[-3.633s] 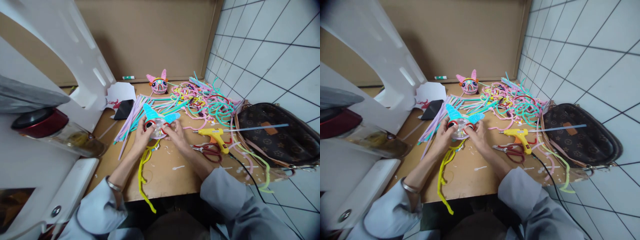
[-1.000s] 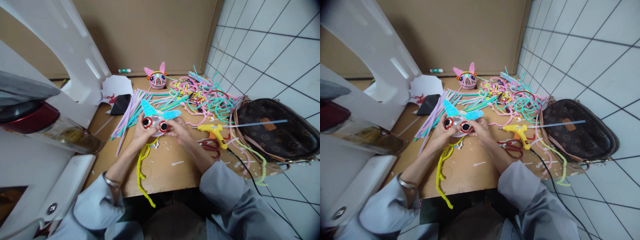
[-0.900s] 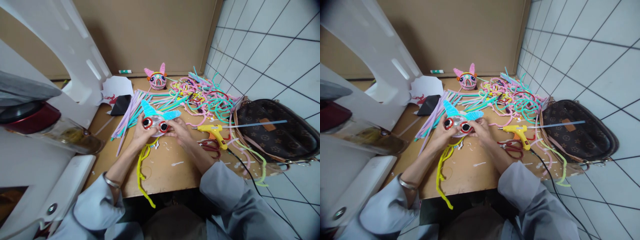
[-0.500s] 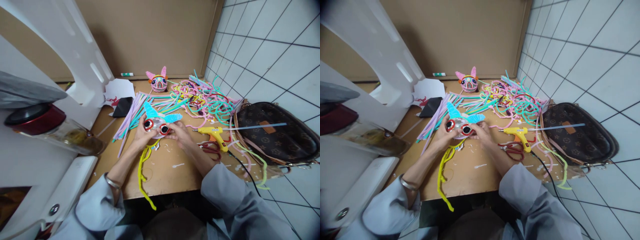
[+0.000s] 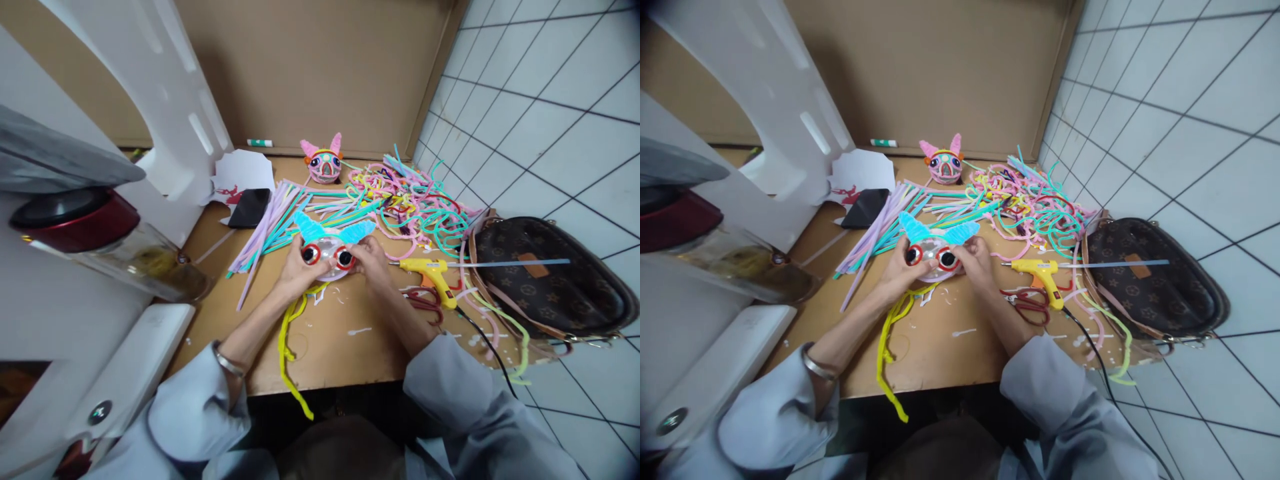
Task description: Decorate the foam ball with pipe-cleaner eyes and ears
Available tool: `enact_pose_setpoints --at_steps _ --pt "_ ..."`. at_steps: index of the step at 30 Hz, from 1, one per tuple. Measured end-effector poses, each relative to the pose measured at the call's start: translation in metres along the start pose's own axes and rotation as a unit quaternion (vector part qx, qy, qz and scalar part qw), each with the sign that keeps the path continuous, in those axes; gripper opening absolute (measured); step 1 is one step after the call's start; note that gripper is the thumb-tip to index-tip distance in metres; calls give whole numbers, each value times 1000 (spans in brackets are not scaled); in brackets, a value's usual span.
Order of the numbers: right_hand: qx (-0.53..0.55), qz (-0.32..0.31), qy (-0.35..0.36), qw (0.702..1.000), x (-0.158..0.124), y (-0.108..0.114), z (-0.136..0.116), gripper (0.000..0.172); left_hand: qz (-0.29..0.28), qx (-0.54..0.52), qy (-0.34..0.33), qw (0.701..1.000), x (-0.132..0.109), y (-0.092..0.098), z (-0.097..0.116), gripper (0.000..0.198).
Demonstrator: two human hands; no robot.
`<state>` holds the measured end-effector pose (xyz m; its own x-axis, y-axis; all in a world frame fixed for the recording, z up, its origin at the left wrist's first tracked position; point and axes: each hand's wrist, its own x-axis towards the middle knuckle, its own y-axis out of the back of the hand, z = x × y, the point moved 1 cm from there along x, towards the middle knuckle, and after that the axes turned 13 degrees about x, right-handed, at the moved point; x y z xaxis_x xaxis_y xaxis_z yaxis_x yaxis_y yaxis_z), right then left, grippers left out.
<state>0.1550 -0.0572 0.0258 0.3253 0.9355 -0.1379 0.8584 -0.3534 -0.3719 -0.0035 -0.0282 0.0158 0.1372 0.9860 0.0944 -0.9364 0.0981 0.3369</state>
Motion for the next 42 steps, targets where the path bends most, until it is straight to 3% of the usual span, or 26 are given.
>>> enact_pose_setpoints --at_steps 3,9,16,28,38,42 --pt "-15 12 44 999 3 4 0 38 -2 -28 34 999 -7 -6 1 68" --pt "52 -1 -10 999 1 4 -3 38 -23 -96 49 994 -14 -13 3 70" --pt "81 -13 -16 996 4 4 -1 38 -13 -100 79 992 -15 -11 7 70" --pt "99 -19 -49 994 7 6 0 36 -7 -95 50 994 -9 -14 -10 72" --pt "101 -17 -58 993 4 5 -3 26 0 -100 51 994 -8 -13 -8 67" --pt "90 -23 -51 994 4 6 -3 32 -3 -97 61 993 -8 -12 -7 70"
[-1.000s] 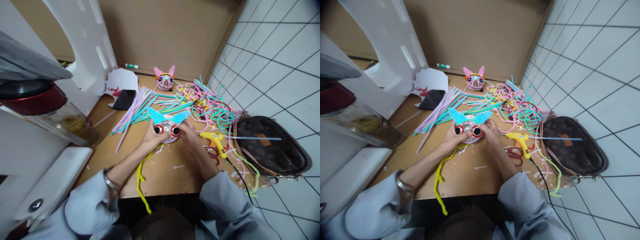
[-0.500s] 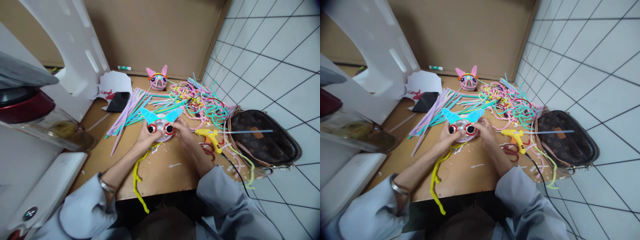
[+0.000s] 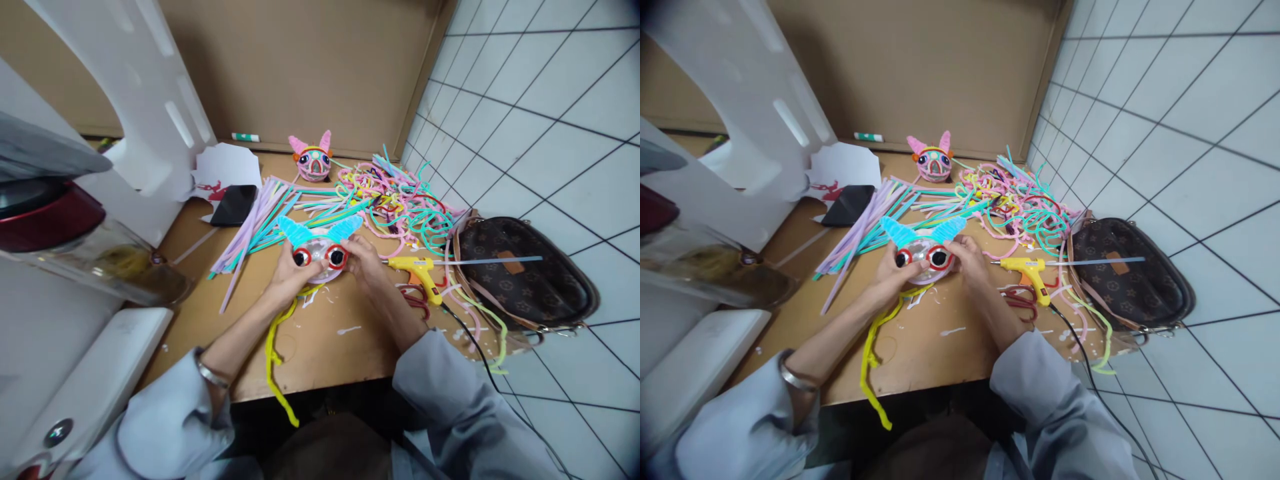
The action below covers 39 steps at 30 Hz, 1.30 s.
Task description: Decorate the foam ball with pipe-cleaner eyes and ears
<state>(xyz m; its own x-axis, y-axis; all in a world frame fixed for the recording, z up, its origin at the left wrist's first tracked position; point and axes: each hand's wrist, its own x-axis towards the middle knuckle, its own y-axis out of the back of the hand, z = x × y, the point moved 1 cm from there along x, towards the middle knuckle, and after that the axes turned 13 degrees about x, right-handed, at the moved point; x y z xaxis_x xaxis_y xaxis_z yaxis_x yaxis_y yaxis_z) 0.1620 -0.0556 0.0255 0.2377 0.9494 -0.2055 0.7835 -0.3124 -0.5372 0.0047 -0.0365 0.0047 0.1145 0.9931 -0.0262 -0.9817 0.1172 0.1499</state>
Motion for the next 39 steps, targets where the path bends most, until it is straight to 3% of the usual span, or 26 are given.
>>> enact_pose_setpoints --at_steps 10,19,25,33,39 --pt "7 -5 3 1000 4 3 1 44 -3 12 7 1000 -5 1 11 67" --pt "19 -34 -6 999 1 4 -1 43 -1 2 0 1000 -1 1 2 67" --pt "16 -24 -3 1000 -3 -1 -3 44 3 18 4 1000 -3 1 8 65" --pt "-60 -38 94 993 -5 -2 -1 50 -14 -17 13 1000 -7 -1 14 69" --pt "-96 -30 100 990 -2 0 4 57 11 16 16 1000 -6 1 16 63"
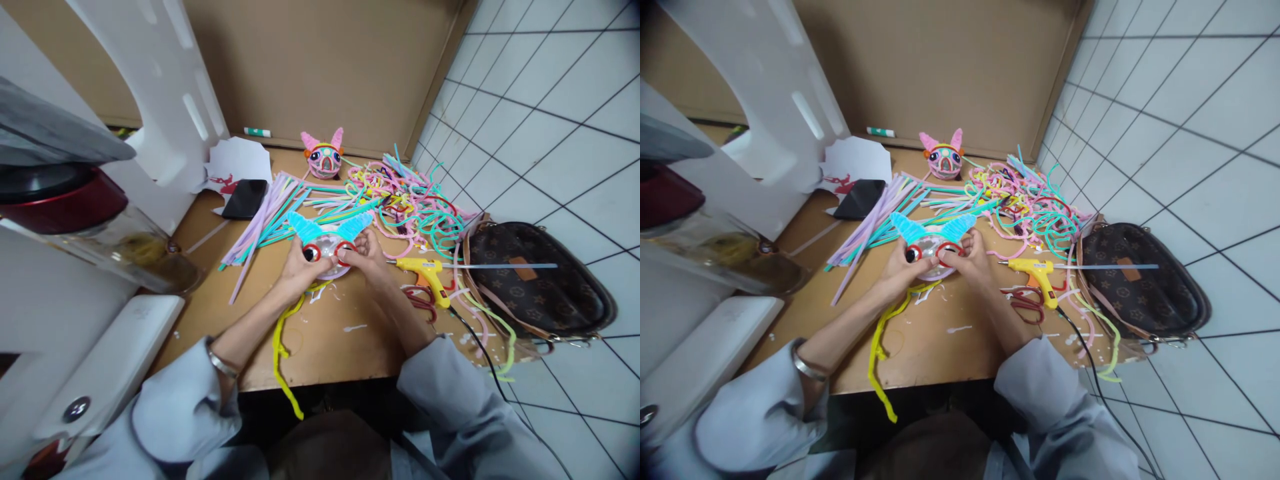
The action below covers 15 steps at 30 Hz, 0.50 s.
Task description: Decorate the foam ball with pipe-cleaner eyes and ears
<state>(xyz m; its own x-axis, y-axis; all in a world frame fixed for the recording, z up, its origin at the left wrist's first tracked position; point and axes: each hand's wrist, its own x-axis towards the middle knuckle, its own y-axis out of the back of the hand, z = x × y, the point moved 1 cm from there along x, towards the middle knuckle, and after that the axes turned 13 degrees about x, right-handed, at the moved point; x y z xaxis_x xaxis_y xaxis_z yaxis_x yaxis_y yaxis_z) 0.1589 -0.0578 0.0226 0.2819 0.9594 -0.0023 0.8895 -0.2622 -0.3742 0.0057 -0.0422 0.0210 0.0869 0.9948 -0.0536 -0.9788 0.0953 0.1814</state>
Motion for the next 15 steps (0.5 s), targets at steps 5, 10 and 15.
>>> enact_pose_setpoints --at_steps 5,10,15 --pt "-16 -2 4 1000 -2 -1 -4 56 -4 -5 -12 1000 0 -1 -2 61" --pt "-24 1 -4 1000 -4 0 -4 54 -9 -6 -26 1000 -1 -2 -4 65" --pt "-27 17 4 999 -5 -2 -4 47 -26 1 -29 999 -3 0 0 66"
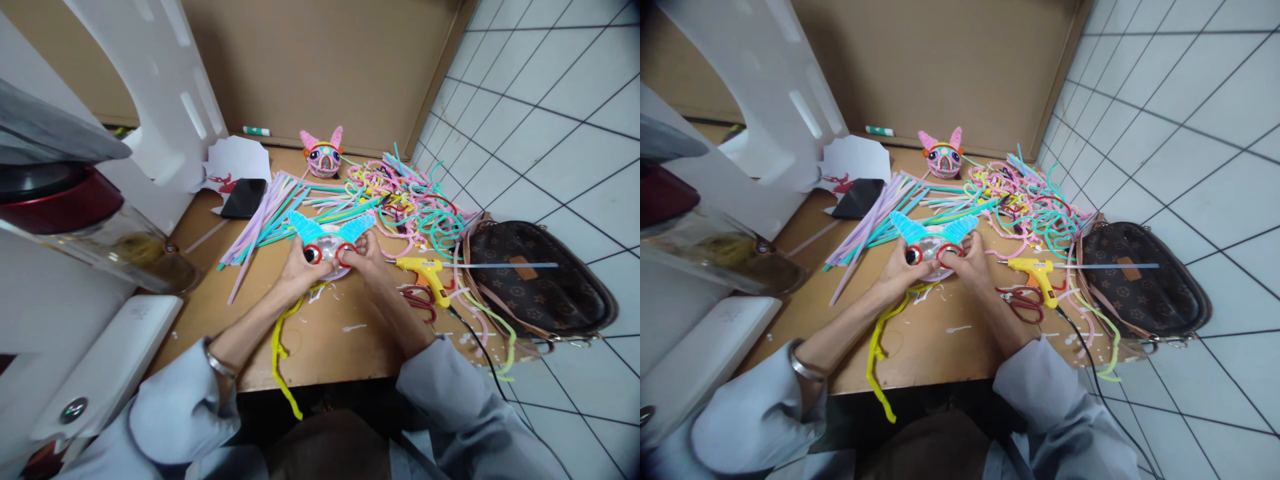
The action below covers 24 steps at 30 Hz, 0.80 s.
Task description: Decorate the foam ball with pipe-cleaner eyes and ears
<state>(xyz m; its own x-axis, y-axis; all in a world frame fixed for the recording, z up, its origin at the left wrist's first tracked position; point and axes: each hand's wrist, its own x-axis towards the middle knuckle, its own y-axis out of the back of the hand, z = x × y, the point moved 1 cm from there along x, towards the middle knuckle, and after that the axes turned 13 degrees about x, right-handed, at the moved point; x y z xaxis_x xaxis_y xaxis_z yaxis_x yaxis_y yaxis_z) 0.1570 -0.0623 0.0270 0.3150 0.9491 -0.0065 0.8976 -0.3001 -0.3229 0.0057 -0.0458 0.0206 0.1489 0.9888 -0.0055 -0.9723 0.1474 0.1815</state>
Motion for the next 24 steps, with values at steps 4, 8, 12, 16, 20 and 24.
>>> enact_pose_setpoints --at_steps 4,8,12,16,20,24 --pt "-7 -9 -1 1000 -1 -1 -4 43 -6 21 -5 1000 0 1 1 74" --pt "-14 -7 -9 1000 -1 0 -5 43 6 55 12 998 0 2 2 79" --pt "-12 -8 -3 1000 0 1 -1 42 11 57 16 998 -3 2 8 71" --pt "5 -9 6 1000 0 2 5 41 11 44 6 999 -2 1 8 67" --pt "21 -19 6 1000 1 3 7 38 26 49 15 998 3 0 -1 71" --pt "28 -13 8 999 1 3 7 43 17 38 13 999 3 0 -3 73"
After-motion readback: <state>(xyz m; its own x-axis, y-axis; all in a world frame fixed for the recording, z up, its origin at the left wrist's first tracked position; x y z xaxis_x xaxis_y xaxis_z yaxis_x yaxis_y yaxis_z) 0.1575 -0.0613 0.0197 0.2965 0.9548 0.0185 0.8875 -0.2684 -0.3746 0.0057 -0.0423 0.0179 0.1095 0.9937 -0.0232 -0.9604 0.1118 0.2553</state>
